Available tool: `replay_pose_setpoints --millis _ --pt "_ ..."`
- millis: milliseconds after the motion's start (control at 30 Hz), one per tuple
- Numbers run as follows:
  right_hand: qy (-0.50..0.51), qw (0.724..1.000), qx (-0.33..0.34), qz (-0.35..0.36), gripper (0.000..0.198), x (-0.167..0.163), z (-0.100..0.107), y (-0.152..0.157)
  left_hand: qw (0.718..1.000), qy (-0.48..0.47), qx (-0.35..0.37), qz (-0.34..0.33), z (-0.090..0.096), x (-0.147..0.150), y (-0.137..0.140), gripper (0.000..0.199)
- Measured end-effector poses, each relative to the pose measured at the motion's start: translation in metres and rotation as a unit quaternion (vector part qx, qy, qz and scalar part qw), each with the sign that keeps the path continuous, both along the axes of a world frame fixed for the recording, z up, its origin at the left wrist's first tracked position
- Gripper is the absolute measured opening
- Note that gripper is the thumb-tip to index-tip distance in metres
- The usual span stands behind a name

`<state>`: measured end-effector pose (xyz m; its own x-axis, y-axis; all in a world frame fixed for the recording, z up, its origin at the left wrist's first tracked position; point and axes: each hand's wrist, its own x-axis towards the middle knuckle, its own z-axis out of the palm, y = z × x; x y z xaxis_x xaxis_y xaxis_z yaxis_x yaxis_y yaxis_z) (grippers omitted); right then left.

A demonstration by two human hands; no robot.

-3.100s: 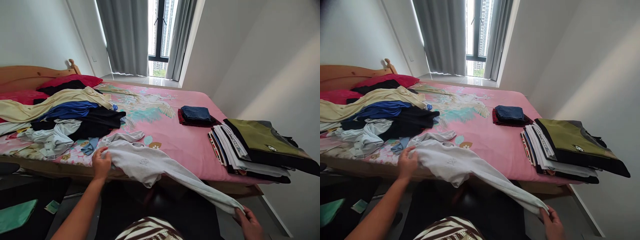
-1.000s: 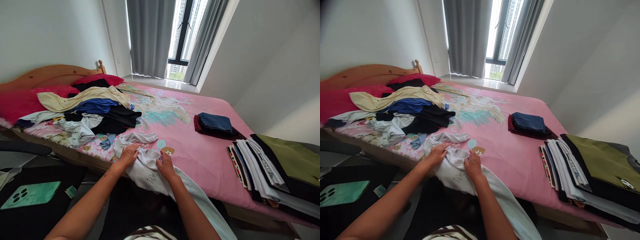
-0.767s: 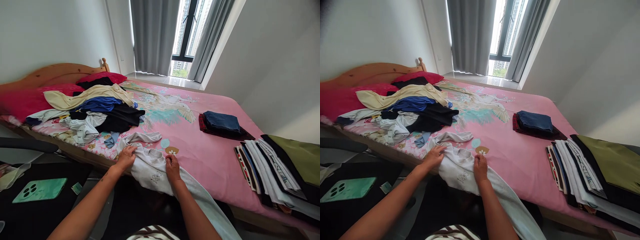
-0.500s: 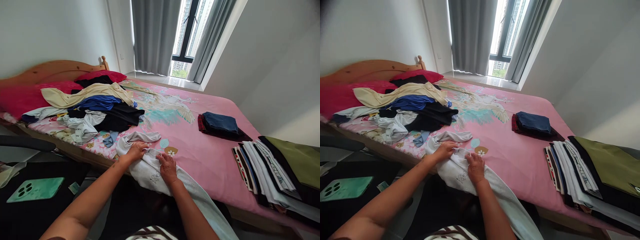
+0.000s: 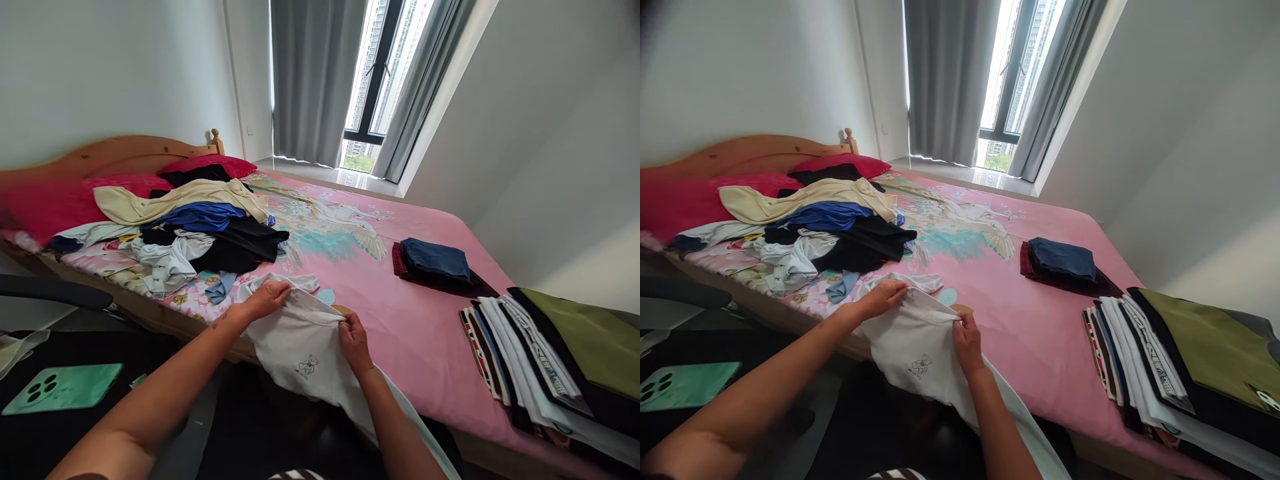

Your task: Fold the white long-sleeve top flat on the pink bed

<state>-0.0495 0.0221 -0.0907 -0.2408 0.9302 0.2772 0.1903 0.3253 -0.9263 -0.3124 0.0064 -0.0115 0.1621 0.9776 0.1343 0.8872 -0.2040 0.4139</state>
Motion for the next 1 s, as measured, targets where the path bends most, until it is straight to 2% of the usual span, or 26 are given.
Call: replay_pose_setpoints --millis 100,167,300,400,500,567,633,733,800,833,900,1000 --pt "0.042 0.999 0.018 -0.006 0.014 0.015 0.040 0.005 0.998 -0.048 0.045 -0.017 0.039 0.010 -0.005 0.036" --pt "0.049 0.998 0.039 -0.026 0.014 0.023 0.066 0.006 0.995 -0.083 0.051 -0.025 0.061 0.016 -0.009 0.039" --pt "0.055 0.998 0.026 -0.009 0.022 0.040 0.110 0.004 0.990 -0.141 -0.015 -0.015 0.096 0.023 -0.016 0.046" --pt "0.004 0.999 0.019 0.039 0.029 0.057 0.137 0.003 0.983 -0.157 -0.080 -0.044 0.116 0.024 -0.023 0.042" --pt "-0.112 0.989 0.041 0.089 0.029 0.074 0.168 0.004 0.984 -0.111 -0.108 -0.089 0.138 0.024 -0.029 0.037" --pt "-0.176 0.974 0.066 0.125 0.026 0.085 0.195 0.004 0.988 -0.079 -0.082 -0.107 0.157 0.026 -0.033 0.035" --pt "-0.201 0.965 0.106 0.131 0.025 0.093 0.229 0.003 0.991 -0.071 -0.034 -0.105 0.182 0.029 -0.038 0.035" --pt "-0.154 0.969 0.177 0.072 0.024 0.101 0.286 -0.004 0.988 -0.127 0.044 -0.081 0.221 0.036 -0.044 0.037" --pt "-0.097 0.975 0.195 0.048 0.028 0.102 0.318 -0.007 0.978 -0.176 0.087 -0.076 0.243 0.042 -0.043 0.038" --pt "-0.085 0.975 0.201 0.044 0.030 0.103 0.330 -0.007 0.975 -0.180 0.101 -0.081 0.251 0.045 -0.040 0.037" --pt "-0.125 0.962 0.240 0.030 0.032 0.103 0.347 -0.002 0.979 -0.133 0.130 -0.088 0.263 0.049 -0.031 0.033" --pt "-0.236 0.906 0.350 -0.039 0.029 0.106 0.363 0.006 0.979 -0.051 0.185 -0.064 0.279 0.051 -0.022 0.028"
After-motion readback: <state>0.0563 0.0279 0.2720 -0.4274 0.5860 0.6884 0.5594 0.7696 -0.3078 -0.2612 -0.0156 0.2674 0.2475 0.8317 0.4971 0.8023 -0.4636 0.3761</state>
